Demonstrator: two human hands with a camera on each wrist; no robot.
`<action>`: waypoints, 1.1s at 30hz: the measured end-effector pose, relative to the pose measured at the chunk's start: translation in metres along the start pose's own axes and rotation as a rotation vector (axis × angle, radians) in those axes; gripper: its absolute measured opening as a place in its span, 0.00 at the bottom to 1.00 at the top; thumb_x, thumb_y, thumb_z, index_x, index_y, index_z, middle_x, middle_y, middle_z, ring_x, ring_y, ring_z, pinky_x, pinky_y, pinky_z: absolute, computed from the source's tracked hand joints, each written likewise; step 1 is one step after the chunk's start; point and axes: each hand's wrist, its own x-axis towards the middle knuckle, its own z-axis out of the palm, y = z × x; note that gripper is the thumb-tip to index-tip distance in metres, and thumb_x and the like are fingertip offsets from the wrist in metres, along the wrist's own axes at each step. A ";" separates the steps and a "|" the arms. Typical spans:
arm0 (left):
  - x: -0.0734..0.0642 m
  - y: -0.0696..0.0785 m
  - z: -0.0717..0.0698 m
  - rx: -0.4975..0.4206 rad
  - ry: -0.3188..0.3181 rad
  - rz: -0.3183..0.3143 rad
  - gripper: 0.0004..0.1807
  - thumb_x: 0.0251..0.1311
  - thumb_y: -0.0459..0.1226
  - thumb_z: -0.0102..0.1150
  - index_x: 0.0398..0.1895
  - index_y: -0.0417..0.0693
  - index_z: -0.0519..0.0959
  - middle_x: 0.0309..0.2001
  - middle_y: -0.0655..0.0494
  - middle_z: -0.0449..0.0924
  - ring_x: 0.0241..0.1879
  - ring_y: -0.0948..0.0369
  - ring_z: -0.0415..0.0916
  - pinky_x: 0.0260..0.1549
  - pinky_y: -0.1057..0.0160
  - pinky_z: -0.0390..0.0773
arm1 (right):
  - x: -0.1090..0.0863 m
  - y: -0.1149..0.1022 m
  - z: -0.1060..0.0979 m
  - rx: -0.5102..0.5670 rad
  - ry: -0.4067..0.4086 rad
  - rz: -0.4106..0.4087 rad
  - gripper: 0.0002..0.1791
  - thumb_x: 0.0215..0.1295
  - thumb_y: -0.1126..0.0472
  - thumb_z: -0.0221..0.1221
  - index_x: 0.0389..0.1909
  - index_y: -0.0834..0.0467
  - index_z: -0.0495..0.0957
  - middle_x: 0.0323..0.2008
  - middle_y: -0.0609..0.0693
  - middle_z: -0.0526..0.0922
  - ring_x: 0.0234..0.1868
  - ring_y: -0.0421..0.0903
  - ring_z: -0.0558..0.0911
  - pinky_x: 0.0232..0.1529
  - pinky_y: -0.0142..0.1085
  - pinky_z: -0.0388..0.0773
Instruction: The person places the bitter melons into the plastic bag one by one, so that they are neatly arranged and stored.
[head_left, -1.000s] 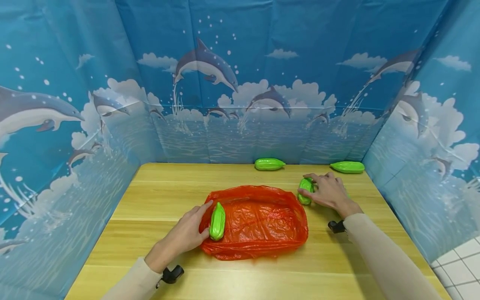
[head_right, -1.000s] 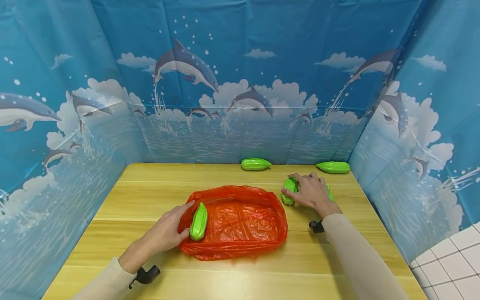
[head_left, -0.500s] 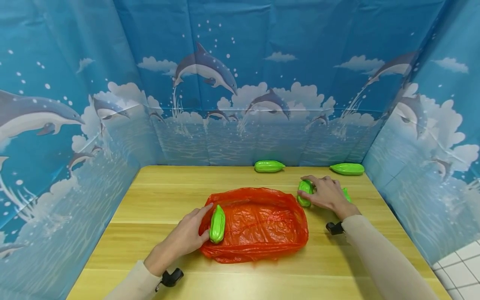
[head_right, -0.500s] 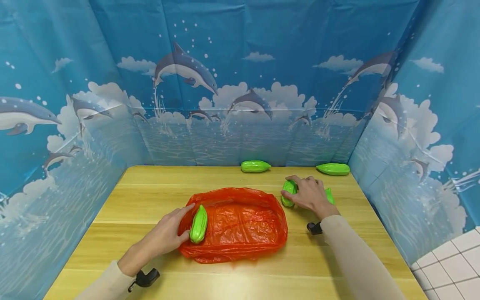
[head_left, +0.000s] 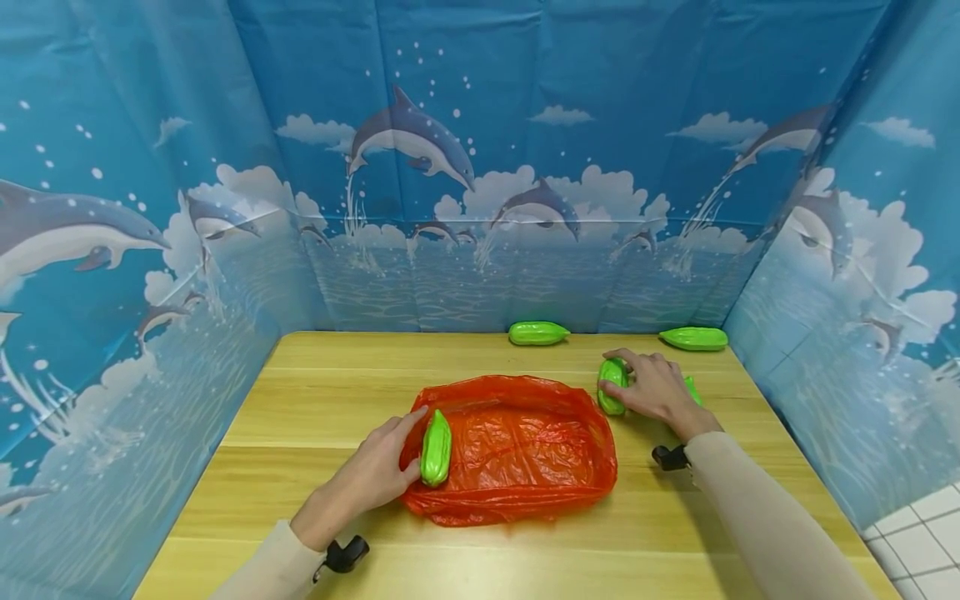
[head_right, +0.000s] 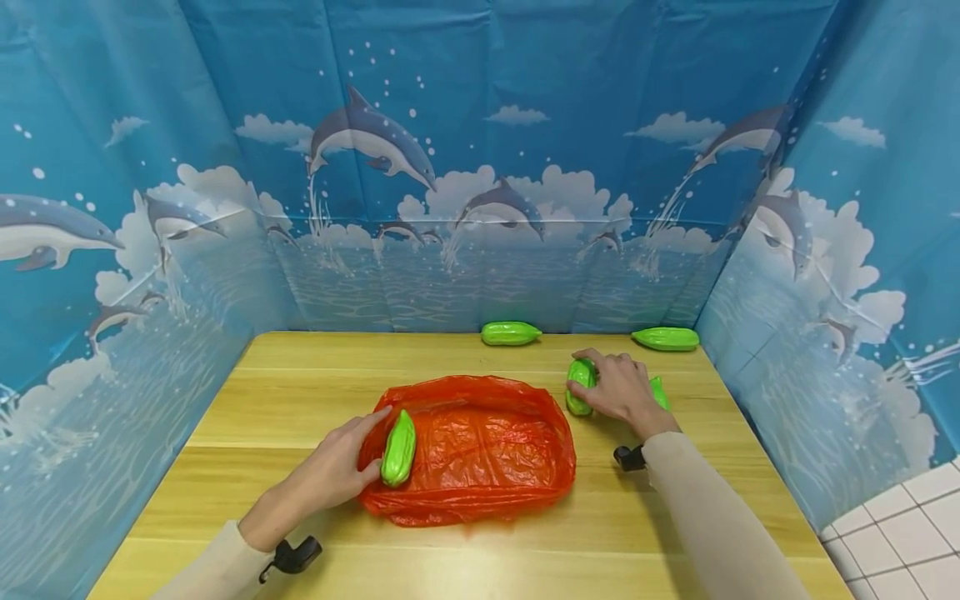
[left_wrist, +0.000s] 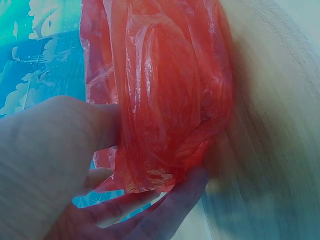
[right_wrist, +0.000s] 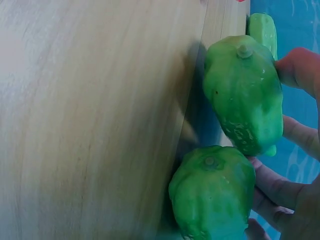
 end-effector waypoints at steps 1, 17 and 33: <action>0.000 0.000 0.000 -0.001 -0.001 -0.002 0.45 0.73 0.33 0.75 0.92 0.46 0.68 0.77 0.36 0.82 0.72 0.40 0.85 0.73 0.36 0.87 | 0.000 0.000 0.000 0.003 0.005 -0.005 0.39 0.81 0.34 0.66 0.83 0.49 0.78 0.63 0.68 0.91 0.69 0.77 0.82 0.66 0.82 0.72; -0.002 -0.004 0.004 -0.021 0.013 0.002 0.45 0.73 0.33 0.75 0.91 0.44 0.69 0.74 0.38 0.84 0.70 0.42 0.86 0.73 0.36 0.88 | 0.003 -0.008 -0.007 0.031 0.051 -0.030 0.38 0.83 0.36 0.66 0.85 0.49 0.77 0.66 0.69 0.89 0.66 0.74 0.84 0.66 0.78 0.74; -0.005 -0.003 0.004 -0.027 0.011 -0.010 0.44 0.74 0.34 0.75 0.91 0.44 0.69 0.76 0.37 0.82 0.72 0.41 0.85 0.75 0.36 0.86 | 0.001 -0.018 -0.024 0.041 0.067 -0.060 0.37 0.85 0.37 0.64 0.86 0.49 0.76 0.71 0.70 0.86 0.69 0.74 0.84 0.67 0.80 0.75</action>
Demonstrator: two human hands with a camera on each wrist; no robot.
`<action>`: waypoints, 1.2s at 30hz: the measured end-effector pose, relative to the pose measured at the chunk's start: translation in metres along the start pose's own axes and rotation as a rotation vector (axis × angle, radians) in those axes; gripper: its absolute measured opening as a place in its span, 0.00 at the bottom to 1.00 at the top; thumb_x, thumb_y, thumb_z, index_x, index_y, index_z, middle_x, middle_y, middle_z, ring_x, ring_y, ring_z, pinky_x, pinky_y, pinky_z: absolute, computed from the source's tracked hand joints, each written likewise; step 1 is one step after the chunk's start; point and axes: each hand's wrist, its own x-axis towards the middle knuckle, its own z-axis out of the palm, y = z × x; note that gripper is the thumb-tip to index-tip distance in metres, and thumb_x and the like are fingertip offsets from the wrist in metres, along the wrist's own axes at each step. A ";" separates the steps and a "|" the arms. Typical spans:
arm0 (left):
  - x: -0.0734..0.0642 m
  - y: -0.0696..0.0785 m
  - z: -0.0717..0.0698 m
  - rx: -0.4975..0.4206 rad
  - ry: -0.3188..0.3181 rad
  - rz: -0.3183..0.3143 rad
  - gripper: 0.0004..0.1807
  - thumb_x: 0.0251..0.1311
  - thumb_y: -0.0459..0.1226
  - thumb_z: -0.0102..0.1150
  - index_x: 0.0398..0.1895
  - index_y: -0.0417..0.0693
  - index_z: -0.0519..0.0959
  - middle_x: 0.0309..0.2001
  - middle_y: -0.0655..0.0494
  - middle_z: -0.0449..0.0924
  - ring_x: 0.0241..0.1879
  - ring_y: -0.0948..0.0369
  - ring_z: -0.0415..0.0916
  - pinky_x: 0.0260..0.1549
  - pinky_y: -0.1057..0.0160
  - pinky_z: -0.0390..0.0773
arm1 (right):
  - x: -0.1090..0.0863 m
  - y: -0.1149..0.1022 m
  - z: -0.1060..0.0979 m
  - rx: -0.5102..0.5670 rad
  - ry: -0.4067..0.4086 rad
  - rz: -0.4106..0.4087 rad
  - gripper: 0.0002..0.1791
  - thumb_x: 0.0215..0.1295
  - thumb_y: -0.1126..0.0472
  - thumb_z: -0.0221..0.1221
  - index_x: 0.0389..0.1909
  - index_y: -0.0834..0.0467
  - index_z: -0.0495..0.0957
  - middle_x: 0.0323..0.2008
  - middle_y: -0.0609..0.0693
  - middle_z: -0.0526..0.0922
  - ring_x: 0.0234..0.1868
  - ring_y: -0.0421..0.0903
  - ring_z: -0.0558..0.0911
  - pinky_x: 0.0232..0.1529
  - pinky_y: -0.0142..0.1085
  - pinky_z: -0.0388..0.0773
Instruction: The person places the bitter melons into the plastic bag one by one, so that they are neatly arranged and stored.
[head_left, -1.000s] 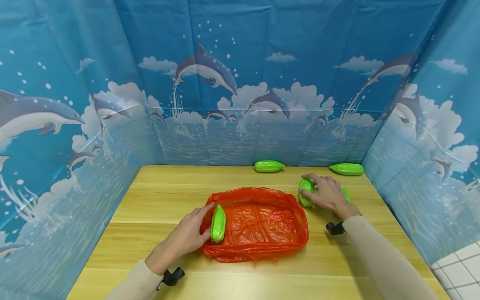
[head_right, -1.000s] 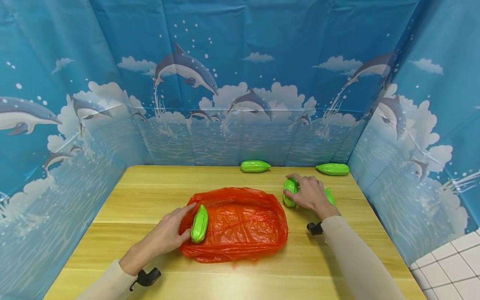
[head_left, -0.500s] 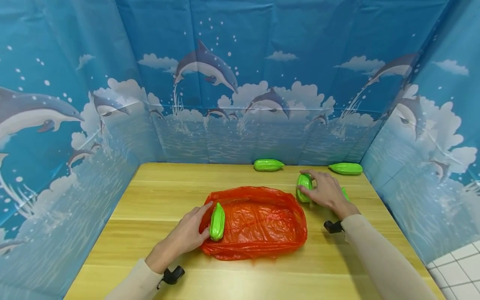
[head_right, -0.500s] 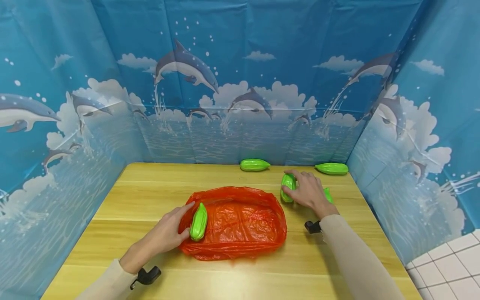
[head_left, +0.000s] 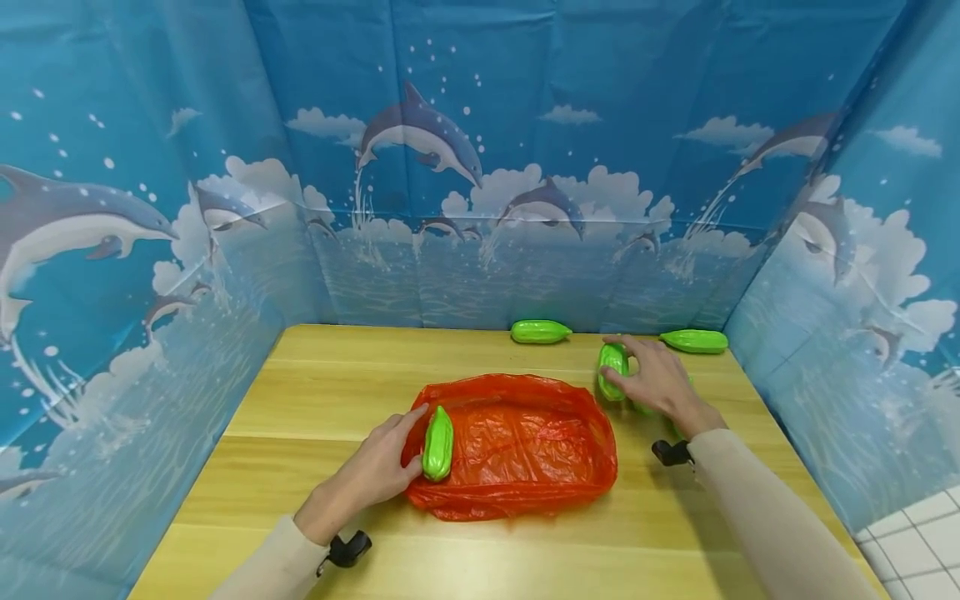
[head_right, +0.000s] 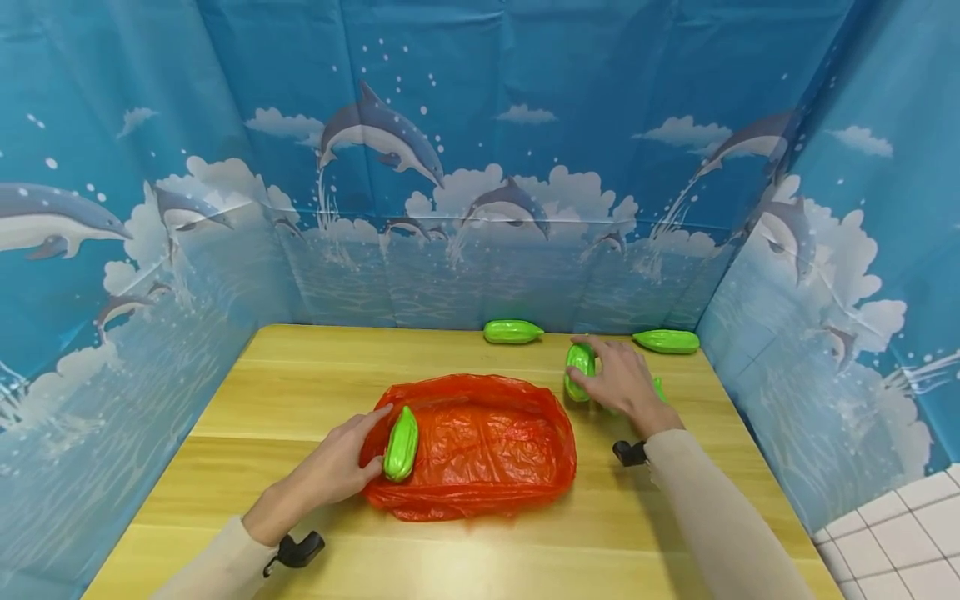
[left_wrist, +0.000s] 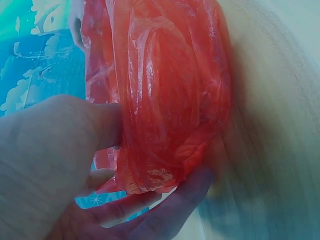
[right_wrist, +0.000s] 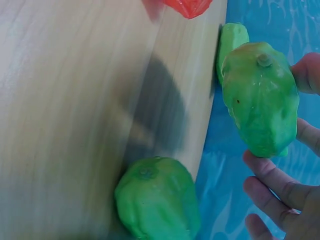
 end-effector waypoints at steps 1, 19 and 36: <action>0.000 0.000 0.000 -0.002 -0.005 -0.003 0.44 0.74 0.34 0.75 0.91 0.44 0.69 0.77 0.36 0.82 0.72 0.40 0.85 0.75 0.36 0.86 | -0.001 -0.001 0.000 0.002 0.000 -0.001 0.37 0.85 0.37 0.63 0.86 0.48 0.76 0.71 0.70 0.86 0.70 0.75 0.83 0.67 0.80 0.75; 0.004 0.000 -0.005 0.003 -0.031 0.022 0.44 0.72 0.33 0.75 0.90 0.44 0.70 0.78 0.35 0.81 0.73 0.37 0.84 0.74 0.34 0.86 | -0.001 -0.009 -0.010 0.040 0.013 -0.006 0.34 0.86 0.39 0.64 0.85 0.47 0.76 0.70 0.69 0.85 0.69 0.73 0.82 0.64 0.78 0.78; 0.006 -0.002 -0.007 -0.002 -0.048 0.011 0.43 0.74 0.33 0.73 0.90 0.45 0.70 0.78 0.36 0.81 0.74 0.38 0.84 0.75 0.33 0.85 | 0.000 -0.025 -0.014 0.098 0.037 -0.036 0.36 0.86 0.44 0.64 0.87 0.51 0.74 0.71 0.72 0.80 0.63 0.73 0.87 0.59 0.71 0.84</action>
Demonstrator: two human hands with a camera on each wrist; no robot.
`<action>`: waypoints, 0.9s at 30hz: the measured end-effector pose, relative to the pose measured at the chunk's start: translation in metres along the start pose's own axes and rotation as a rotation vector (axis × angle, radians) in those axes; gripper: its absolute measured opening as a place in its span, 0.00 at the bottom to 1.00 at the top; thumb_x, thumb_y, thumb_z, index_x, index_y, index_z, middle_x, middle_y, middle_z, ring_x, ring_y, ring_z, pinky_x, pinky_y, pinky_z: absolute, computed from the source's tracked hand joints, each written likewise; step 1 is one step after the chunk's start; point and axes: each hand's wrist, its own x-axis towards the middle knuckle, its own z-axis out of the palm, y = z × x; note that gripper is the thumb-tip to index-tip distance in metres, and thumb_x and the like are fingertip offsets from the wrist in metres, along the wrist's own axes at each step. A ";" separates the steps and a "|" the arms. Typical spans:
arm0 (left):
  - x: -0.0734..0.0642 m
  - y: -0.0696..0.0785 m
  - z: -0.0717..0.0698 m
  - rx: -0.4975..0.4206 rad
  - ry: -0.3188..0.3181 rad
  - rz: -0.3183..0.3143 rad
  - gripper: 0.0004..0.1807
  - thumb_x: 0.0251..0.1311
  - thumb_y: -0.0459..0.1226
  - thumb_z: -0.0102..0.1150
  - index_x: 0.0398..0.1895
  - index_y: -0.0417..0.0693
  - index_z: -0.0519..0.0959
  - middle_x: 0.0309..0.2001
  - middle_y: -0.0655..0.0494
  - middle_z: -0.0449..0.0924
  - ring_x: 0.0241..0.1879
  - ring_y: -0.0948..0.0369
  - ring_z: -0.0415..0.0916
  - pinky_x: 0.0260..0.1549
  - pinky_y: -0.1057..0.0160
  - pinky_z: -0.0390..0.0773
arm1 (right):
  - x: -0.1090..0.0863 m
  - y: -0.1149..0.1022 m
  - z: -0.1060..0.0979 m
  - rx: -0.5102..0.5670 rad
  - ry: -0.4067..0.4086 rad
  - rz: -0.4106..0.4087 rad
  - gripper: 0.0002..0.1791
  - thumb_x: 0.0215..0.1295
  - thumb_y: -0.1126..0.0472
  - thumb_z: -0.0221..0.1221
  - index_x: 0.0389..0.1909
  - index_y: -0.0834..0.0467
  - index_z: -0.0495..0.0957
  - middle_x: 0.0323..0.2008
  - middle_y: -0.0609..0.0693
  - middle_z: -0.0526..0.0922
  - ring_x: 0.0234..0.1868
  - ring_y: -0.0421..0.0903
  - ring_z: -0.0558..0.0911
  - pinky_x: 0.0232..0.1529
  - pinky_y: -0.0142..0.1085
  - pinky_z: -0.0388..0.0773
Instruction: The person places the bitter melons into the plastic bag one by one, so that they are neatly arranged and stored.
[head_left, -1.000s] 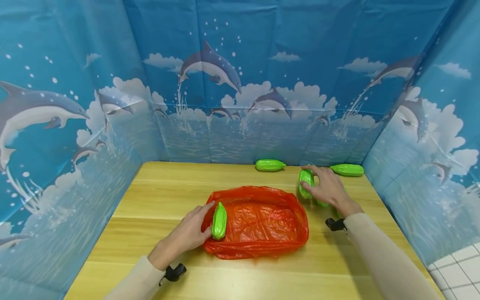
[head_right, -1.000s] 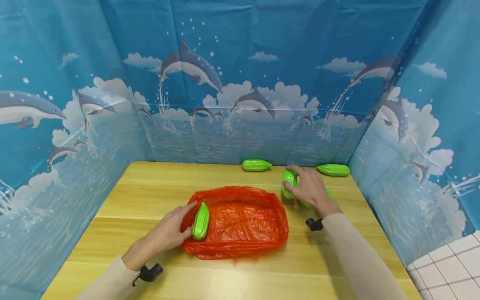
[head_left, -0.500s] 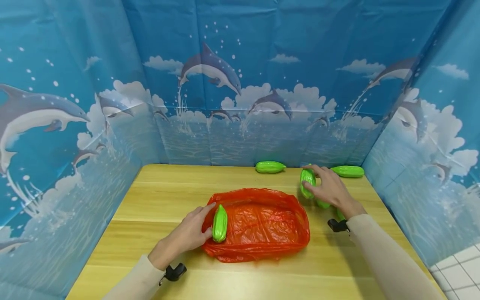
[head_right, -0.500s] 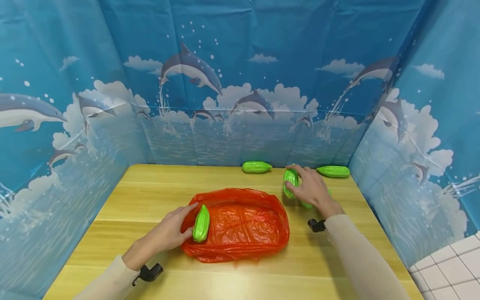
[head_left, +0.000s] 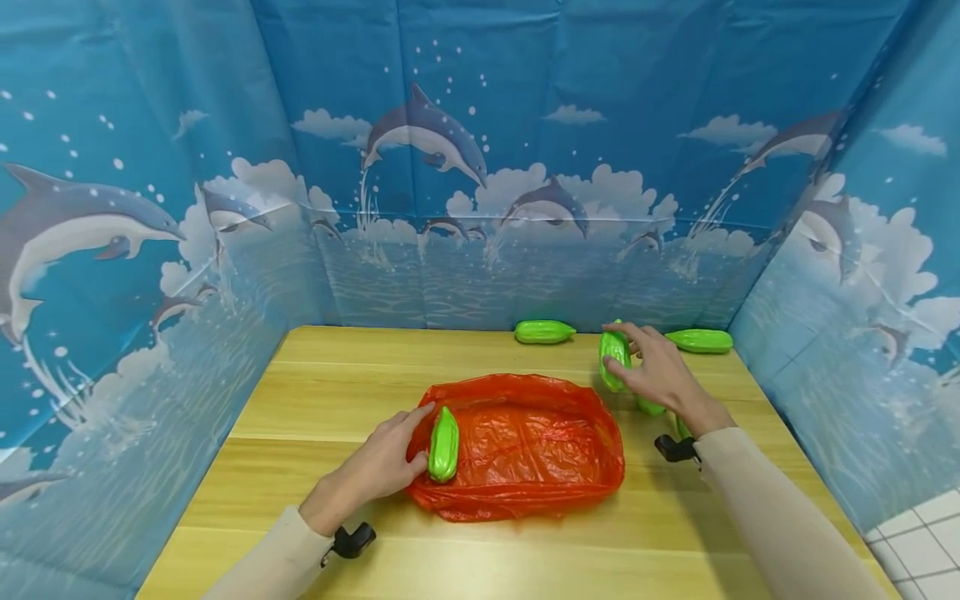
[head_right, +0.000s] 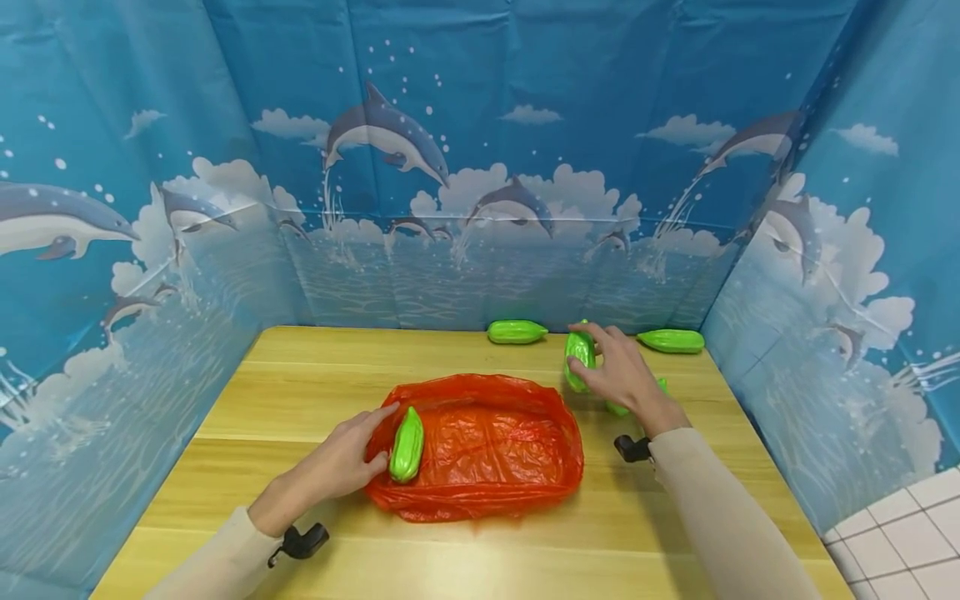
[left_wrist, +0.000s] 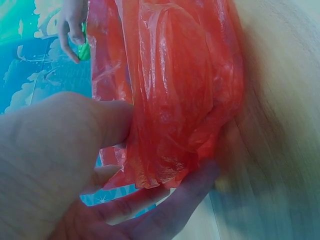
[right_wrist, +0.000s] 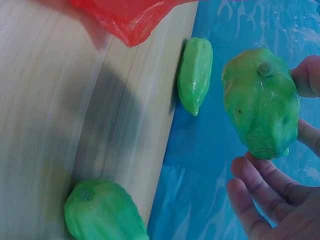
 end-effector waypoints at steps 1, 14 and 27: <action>0.000 0.000 0.000 -0.001 0.003 0.002 0.43 0.74 0.33 0.73 0.90 0.45 0.70 0.78 0.36 0.81 0.73 0.38 0.84 0.75 0.33 0.85 | 0.000 -0.001 -0.001 -0.001 0.003 -0.001 0.35 0.86 0.44 0.65 0.87 0.51 0.74 0.70 0.71 0.81 0.62 0.72 0.87 0.59 0.70 0.85; 0.003 -0.001 0.000 0.001 -0.006 0.022 0.42 0.75 0.32 0.70 0.91 0.43 0.68 0.80 0.34 0.79 0.76 0.37 0.82 0.77 0.34 0.84 | -0.001 -0.016 -0.006 0.014 0.028 -0.041 0.34 0.85 0.46 0.65 0.86 0.50 0.75 0.63 0.69 0.83 0.55 0.68 0.89 0.53 0.67 0.89; 0.004 -0.001 -0.003 0.002 -0.020 0.016 0.43 0.76 0.32 0.69 0.92 0.43 0.67 0.81 0.34 0.79 0.77 0.37 0.81 0.77 0.35 0.84 | -0.001 -0.033 -0.008 0.020 0.035 -0.068 0.33 0.84 0.47 0.66 0.85 0.49 0.76 0.58 0.67 0.83 0.51 0.63 0.88 0.50 0.62 0.90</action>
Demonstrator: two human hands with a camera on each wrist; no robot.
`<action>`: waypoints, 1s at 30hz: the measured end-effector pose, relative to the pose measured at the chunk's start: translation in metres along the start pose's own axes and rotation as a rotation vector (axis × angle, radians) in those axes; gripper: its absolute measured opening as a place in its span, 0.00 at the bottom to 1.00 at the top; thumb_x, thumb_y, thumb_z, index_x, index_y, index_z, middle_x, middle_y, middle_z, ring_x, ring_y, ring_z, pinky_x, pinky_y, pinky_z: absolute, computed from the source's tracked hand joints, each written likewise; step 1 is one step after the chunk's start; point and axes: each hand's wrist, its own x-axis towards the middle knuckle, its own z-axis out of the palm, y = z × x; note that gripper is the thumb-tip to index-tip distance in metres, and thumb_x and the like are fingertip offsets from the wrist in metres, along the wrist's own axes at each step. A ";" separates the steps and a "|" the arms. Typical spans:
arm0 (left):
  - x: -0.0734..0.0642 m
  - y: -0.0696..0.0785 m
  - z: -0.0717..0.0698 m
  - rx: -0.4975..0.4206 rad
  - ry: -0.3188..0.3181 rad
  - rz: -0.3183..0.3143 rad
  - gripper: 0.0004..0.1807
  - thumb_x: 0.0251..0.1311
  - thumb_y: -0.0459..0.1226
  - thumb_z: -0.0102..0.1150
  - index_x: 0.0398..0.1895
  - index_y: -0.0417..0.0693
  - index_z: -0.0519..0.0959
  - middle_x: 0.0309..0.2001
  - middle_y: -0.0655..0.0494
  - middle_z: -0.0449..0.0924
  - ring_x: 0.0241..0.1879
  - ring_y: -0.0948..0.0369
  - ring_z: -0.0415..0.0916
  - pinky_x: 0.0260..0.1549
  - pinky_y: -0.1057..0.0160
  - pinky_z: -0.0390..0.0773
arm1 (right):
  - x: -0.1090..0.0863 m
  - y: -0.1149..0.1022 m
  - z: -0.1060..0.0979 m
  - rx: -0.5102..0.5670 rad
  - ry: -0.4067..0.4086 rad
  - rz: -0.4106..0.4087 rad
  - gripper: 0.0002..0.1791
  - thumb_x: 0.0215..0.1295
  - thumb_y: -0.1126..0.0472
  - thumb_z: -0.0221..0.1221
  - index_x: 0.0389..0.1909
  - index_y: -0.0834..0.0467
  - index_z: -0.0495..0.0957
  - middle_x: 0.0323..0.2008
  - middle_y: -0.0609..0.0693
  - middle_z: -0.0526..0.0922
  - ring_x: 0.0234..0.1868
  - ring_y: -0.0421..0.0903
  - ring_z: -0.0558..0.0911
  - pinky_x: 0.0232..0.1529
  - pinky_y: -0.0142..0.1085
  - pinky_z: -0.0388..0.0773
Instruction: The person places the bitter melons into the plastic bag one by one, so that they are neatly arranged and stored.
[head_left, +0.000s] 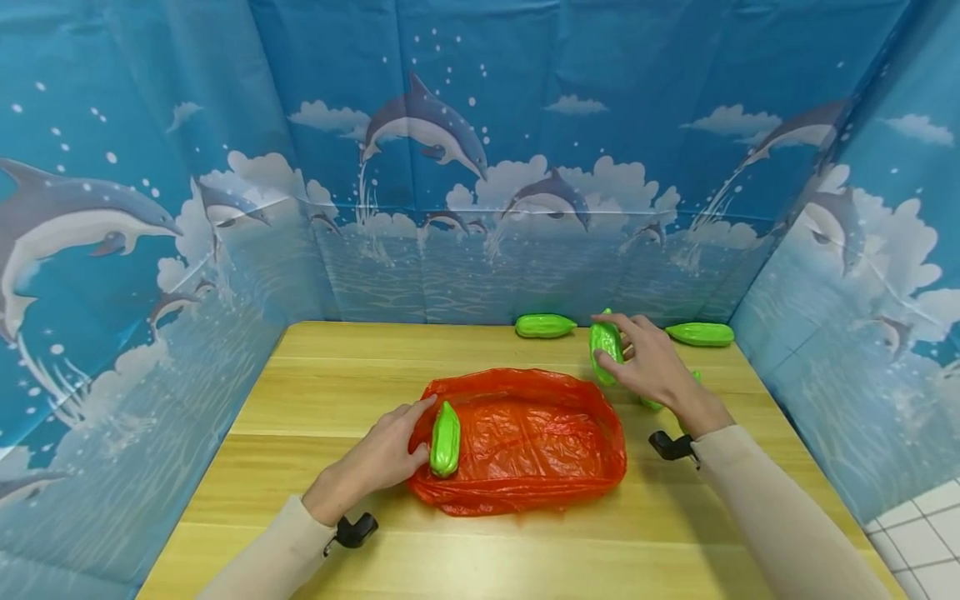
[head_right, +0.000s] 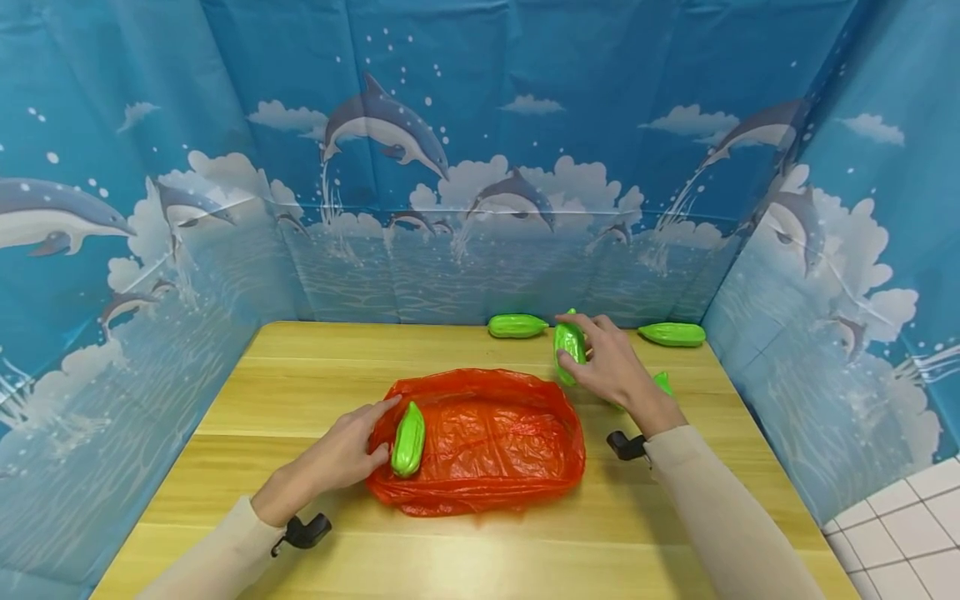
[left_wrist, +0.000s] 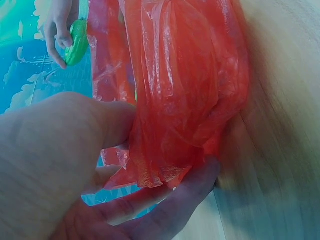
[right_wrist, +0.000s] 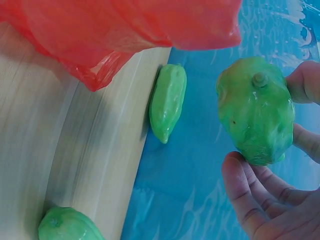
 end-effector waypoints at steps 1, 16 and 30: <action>0.000 0.000 0.000 0.001 0.001 0.002 0.42 0.76 0.32 0.69 0.92 0.43 0.67 0.81 0.35 0.79 0.77 0.37 0.82 0.77 0.35 0.84 | 0.000 -0.001 0.000 0.001 0.001 -0.002 0.33 0.84 0.48 0.66 0.85 0.48 0.76 0.58 0.67 0.83 0.51 0.63 0.88 0.50 0.62 0.90; 0.000 0.001 0.002 0.007 -0.002 -0.002 0.43 0.76 0.33 0.71 0.92 0.43 0.67 0.78 0.34 0.81 0.73 0.38 0.84 0.74 0.35 0.86 | 0.000 -0.025 -0.001 0.002 -0.020 -0.032 0.34 0.84 0.47 0.66 0.86 0.47 0.75 0.61 0.65 0.82 0.48 0.61 0.87 0.45 0.57 0.90; -0.002 -0.001 0.000 -0.001 0.003 -0.006 0.43 0.75 0.32 0.70 0.92 0.43 0.67 0.78 0.34 0.81 0.73 0.38 0.84 0.74 0.36 0.87 | 0.001 -0.056 0.010 0.003 -0.051 -0.081 0.33 0.83 0.49 0.67 0.85 0.46 0.77 0.60 0.64 0.83 0.37 0.45 0.81 0.41 0.43 0.80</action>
